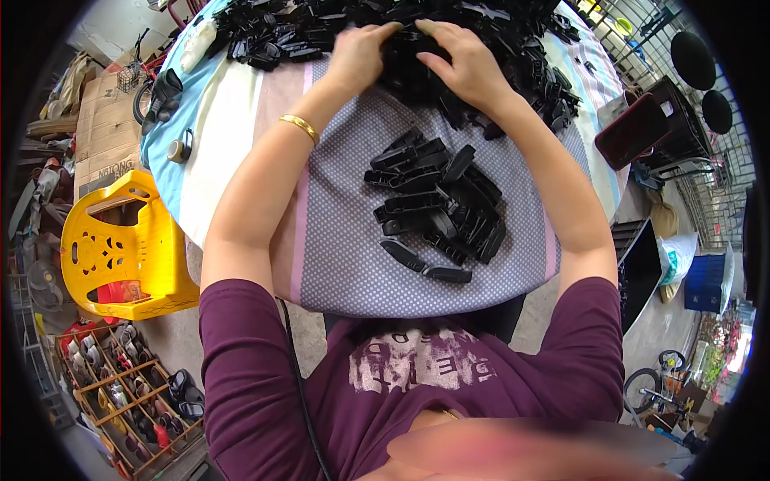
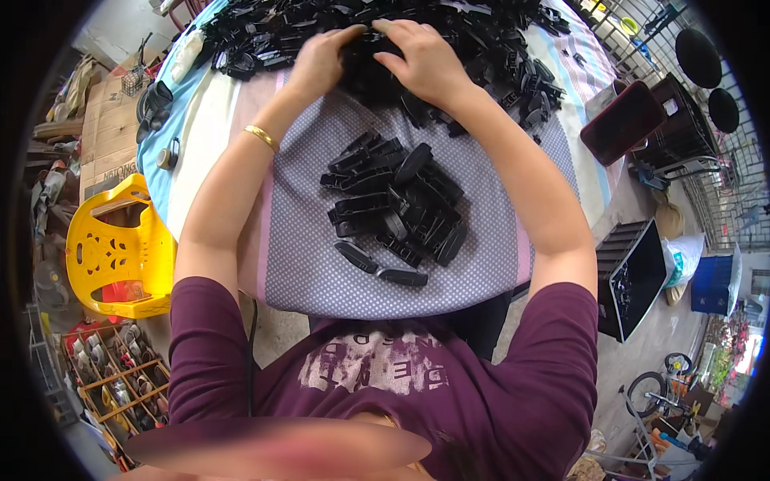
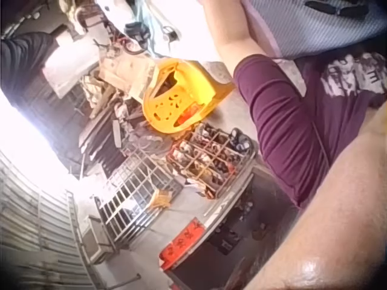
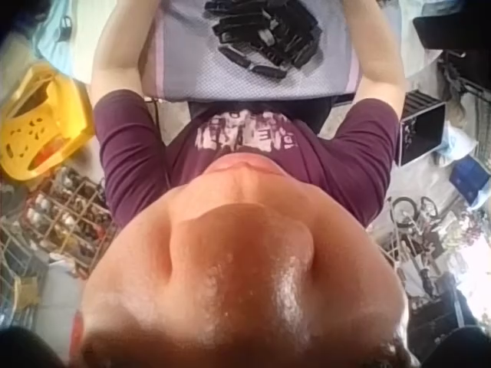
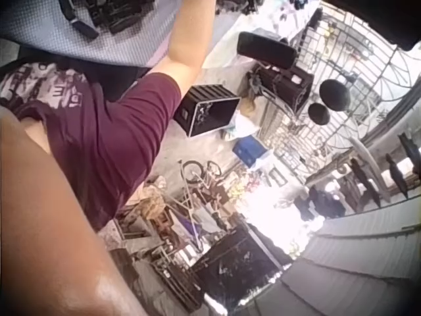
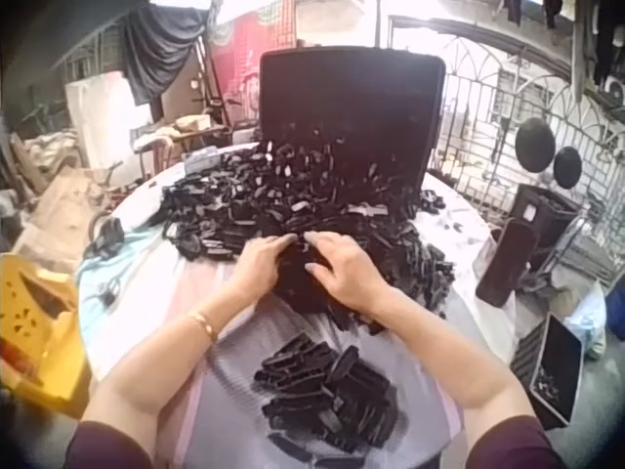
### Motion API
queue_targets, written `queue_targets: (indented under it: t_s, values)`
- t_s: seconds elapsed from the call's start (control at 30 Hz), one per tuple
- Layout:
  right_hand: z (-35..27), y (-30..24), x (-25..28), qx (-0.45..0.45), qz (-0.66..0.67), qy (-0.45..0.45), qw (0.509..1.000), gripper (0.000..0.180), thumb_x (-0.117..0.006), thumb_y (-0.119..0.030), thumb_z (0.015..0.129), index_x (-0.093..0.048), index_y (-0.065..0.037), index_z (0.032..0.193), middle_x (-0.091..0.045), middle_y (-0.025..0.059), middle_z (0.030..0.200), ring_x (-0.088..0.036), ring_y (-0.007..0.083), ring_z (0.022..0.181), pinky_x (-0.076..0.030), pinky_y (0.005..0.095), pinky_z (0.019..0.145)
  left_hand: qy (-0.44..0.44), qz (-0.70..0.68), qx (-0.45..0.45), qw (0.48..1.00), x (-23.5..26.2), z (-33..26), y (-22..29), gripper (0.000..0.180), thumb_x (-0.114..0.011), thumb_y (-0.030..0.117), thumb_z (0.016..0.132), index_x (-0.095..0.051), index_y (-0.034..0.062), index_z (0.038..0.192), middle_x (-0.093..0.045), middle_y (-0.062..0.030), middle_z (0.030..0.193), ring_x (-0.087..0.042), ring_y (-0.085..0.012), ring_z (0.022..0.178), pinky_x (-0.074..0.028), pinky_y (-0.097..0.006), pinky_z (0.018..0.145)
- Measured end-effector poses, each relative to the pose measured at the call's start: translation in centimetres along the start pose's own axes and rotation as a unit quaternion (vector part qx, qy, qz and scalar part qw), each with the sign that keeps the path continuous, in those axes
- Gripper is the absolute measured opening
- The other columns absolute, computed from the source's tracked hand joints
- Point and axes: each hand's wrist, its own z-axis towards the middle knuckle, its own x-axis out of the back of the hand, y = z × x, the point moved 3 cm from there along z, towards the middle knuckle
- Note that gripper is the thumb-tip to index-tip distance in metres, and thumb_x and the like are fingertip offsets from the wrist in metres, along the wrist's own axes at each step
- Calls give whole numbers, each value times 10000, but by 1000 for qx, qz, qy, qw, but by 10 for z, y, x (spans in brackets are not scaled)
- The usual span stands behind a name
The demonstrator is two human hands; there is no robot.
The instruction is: Inspecting and sorting small black plastic components on a table.
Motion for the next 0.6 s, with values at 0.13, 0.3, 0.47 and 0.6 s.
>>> queue_targets:
  t_s: [0.13, 0.3, 0.47, 0.6]
  values:
    - [0, 12, -17, -7, -13, -44, 999, 286, -615, -152, 765, -607, -85, 1042, -635, 120, 916, -605, 295, 864, -485, 372, 770, -21, -62, 7, 998, -7, -4, 25, 357, -578, 80, 763, -587, 82, 1120, -622, -146, 1000, -562, -340, 952, -445, -396, 842]
    - [1, 5, 7, -49, -78, -38, 995, 268, -654, -205, 729, -651, -63, 956, -643, 117, 902, -626, 273, 820, -499, 336, 718, 2, -5, 13, 1000, 10, -11, 20, 353, -640, 140, 748, -617, 115, 1099, -638, -135, 955, -553, -314, 987, -436, -383, 872]
    - [-13, -3, 63, -124, -79, -22, 989, 239, -665, -180, 700, -654, -43, 896, -621, 111, 836, -605, 274, 783, -486, 336, 706, 21, -1, 23, 1000, 33, -17, 41, 286, -628, 129, 763, -647, 107, 1047, -578, -103, 1116, -508, -284, 997, -415, -362, 908]
    - [-35, -1, 68, -123, -78, -152, 978, 282, -612, -224, 709, -661, -63, 936, -609, 85, 793, -605, 225, 735, -484, 314, 670, -88, -93, -107, 986, 33, -22, 46, 319, -611, 63, 767, -616, 86, 1086, -586, -99, 1042, -509, -280, 1012, -425, -351, 902]
